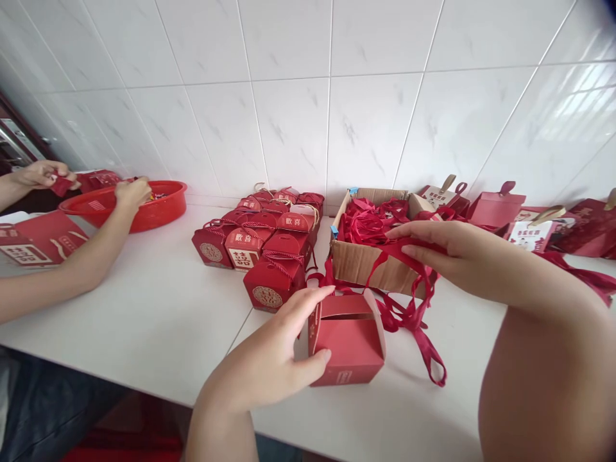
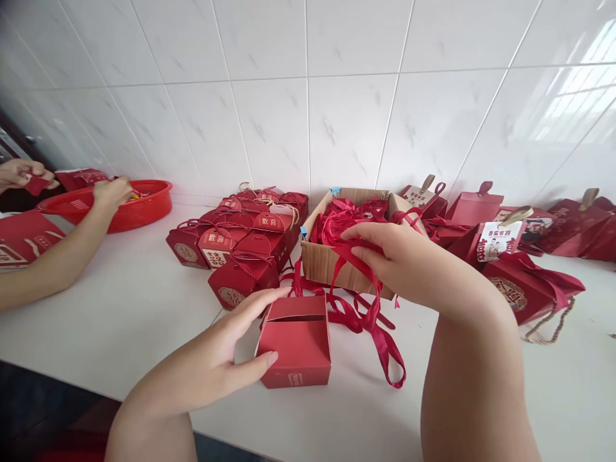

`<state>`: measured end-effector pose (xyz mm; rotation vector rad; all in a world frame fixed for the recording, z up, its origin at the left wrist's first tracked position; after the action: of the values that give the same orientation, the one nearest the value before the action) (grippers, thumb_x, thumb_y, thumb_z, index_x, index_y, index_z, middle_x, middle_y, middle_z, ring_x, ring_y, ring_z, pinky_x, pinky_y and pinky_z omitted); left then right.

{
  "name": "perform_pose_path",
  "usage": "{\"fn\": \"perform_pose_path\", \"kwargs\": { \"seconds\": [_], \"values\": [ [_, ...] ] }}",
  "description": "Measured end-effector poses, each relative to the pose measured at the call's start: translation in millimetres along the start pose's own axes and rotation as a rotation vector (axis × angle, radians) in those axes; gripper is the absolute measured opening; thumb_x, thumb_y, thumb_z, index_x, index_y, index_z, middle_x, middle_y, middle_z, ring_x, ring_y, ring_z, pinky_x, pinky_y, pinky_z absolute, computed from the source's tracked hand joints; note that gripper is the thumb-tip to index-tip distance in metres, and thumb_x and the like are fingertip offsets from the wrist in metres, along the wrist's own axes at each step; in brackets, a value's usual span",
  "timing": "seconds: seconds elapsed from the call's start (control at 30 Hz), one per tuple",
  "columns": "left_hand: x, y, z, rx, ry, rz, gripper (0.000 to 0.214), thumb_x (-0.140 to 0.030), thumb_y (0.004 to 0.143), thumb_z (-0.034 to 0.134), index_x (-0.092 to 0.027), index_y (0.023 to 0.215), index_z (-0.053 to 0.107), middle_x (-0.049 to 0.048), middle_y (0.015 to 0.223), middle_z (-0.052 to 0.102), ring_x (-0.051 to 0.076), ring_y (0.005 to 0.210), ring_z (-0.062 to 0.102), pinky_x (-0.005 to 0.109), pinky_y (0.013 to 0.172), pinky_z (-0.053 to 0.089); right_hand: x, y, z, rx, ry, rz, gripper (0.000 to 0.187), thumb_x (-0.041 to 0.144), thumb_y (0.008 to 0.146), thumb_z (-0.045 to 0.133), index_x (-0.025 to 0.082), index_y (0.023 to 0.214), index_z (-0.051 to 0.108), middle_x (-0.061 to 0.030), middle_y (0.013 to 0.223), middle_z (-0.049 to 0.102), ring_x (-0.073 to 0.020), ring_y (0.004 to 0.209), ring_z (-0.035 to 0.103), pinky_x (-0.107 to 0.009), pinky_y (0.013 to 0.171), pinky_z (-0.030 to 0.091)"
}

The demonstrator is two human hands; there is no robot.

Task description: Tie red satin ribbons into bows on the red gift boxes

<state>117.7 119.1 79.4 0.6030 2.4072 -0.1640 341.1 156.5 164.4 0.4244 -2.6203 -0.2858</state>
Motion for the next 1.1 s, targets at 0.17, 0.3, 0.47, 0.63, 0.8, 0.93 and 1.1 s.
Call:
{"fn": "perform_pose_path", "kwargs": {
  "seconds": [0.17,0.3,0.47,0.63,0.8,0.93,1.1],
  "values": [
    [-12,5,6.9,0.005,0.008,0.01,0.042,-0.017,0.08,0.048,-0.033,0.119,0.042,0.0006,0.122,0.052,0.016,0.097,0.059,0.027,0.081,0.05,-14,0,2,0.073,-0.053,0.145,0.025,0.039,0.088,0.047,0.024,0.088,0.067,-0.0022,0.076,0.069,-0.0179,0.061,0.059,-0.031,0.054,0.044],
    [-15,10,10.2,0.033,-0.007,0.002,0.027,-0.02,0.079,0.049,-0.029,0.104,0.042,-0.0012,0.106,0.051,0.014,0.084,0.056,0.029,0.079,0.048,-13,-5,-5,0.041,0.004,0.13,0.021,0.04,0.087,0.049,0.028,0.093,0.064,-0.0007,0.078,0.069,-0.0173,0.062,0.06,-0.029,0.053,0.043],
    [-9,11,9.4,0.042,0.023,-0.075,0.017,-0.027,0.081,0.051,-0.027,0.093,0.038,-0.002,0.096,0.05,0.014,0.075,0.052,0.027,0.068,0.048,-16,-8,-9,0.038,-0.002,0.097,0.021,0.039,0.089,0.045,0.025,0.088,0.061,-0.0025,0.079,0.066,-0.017,0.064,0.057,-0.028,0.053,0.041],
    [2,-2,0.5,-0.018,0.05,-0.075,0.027,-0.031,0.083,0.052,-0.03,0.106,0.038,0.001,0.115,0.05,0.017,0.089,0.059,0.029,0.076,0.05,-21,-7,-7,0.032,0.013,0.11,0.023,0.042,0.091,0.042,0.026,0.087,0.057,0.0002,0.073,0.06,-0.0136,0.056,0.048,-0.027,0.05,0.038],
    [14,-9,-9.1,-0.107,0.119,-0.048,0.035,-0.029,0.086,0.05,-0.035,0.119,0.039,0.0032,0.141,0.037,0.024,0.123,0.048,0.033,0.089,0.05,-21,-8,-8,-0.003,0.026,0.102,0.024,0.046,0.09,0.045,0.029,0.101,0.058,-0.0009,0.078,0.063,-0.0173,0.063,0.056,-0.028,0.051,0.042],
    [0,-6,-15.5,-0.249,0.102,0.003,0.034,-0.034,0.088,0.051,-0.036,0.121,0.045,0.0014,0.152,0.024,0.027,0.139,0.03,0.043,0.103,0.041,-12,-8,-4,0.056,0.113,0.042,0.032,0.045,0.089,0.05,0.032,0.118,0.054,-0.0026,0.087,0.068,-0.0207,0.071,0.062,-0.029,0.053,0.048],
    [-30,-2,-18.7,-0.419,-0.082,0.129,0.019,-0.04,0.089,0.054,-0.034,0.105,0.062,-0.0009,0.139,0.047,0.023,0.133,0.039,0.043,0.11,0.033,27,-12,7,0.252,0.252,-0.196,0.023,0.038,0.091,0.051,0.028,0.107,0.064,-0.0011,0.096,0.07,-0.0173,0.077,0.064,-0.026,0.063,0.052]
  ]
}}
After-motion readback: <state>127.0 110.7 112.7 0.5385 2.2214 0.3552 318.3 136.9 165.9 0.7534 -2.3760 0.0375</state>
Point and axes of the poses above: each hand's wrist, its own y-axis towards the middle knuckle, its own z-axis out of the palm, x = y × z, the point moved 7 cm from there along y, towards the middle knuckle
